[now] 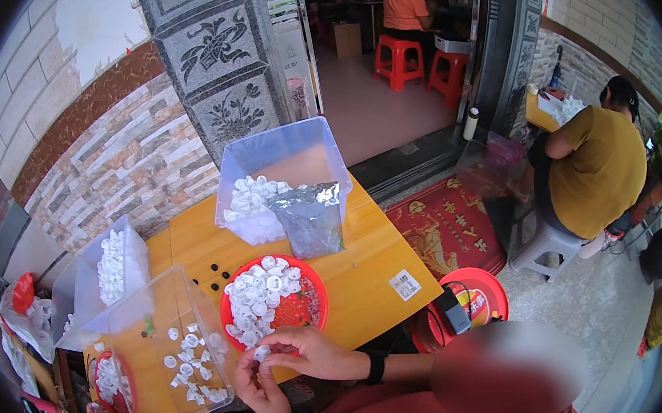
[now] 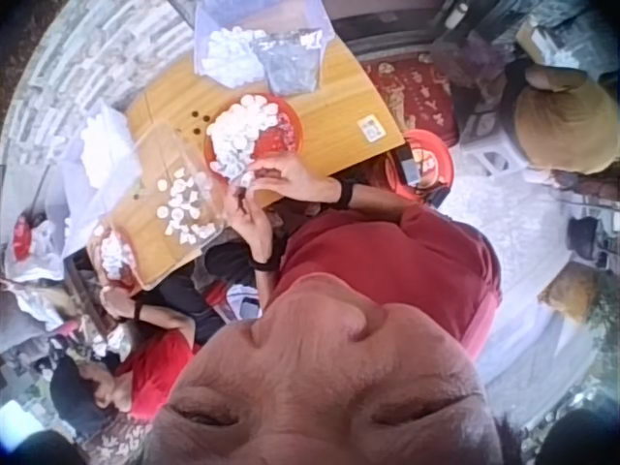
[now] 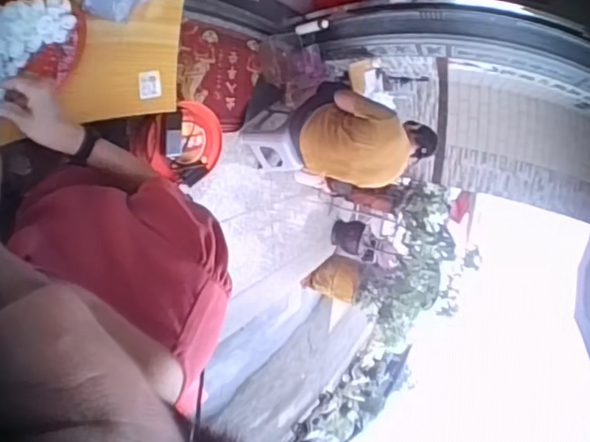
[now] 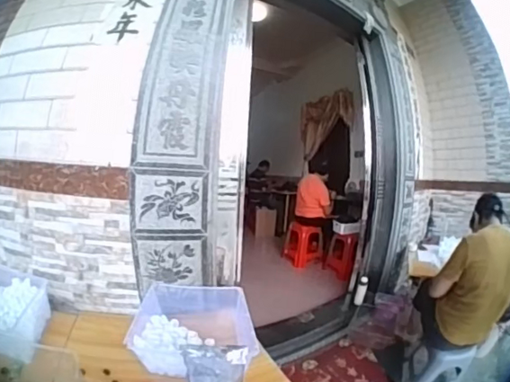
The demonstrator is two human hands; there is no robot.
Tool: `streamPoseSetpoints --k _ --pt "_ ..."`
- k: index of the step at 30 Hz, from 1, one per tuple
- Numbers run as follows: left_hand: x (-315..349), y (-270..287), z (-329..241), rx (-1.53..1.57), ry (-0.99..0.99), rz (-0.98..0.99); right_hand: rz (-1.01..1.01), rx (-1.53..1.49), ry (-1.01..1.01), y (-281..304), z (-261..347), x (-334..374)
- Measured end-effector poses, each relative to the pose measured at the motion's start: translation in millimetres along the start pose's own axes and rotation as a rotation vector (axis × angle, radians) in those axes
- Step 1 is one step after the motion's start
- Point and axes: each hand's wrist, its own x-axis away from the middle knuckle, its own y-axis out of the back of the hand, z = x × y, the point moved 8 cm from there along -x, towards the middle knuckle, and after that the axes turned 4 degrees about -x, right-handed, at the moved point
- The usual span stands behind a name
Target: Assembling small white plastic components by inserting a smaller part into a base piece at a table.
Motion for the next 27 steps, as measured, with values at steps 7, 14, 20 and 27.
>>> streamPoseSetpoints --k 7,14,20,27 --pt "8 5 0 -0.088 -0.051 -0.028 0.015 0.182 0.045 -8 0 3" --pt "11 8 -17 -0.213 -0.134 -0.017 0.05 0.07 0.001 -8 -9 10" --pt "21 32 -18 -0.056 0.111 -0.076 0.065 -0.033 -0.106 -8 -8 14" --pt "22 89 -30 0.036 0.182 -0.431 0.011 0.085 -0.074 15 -5 10"
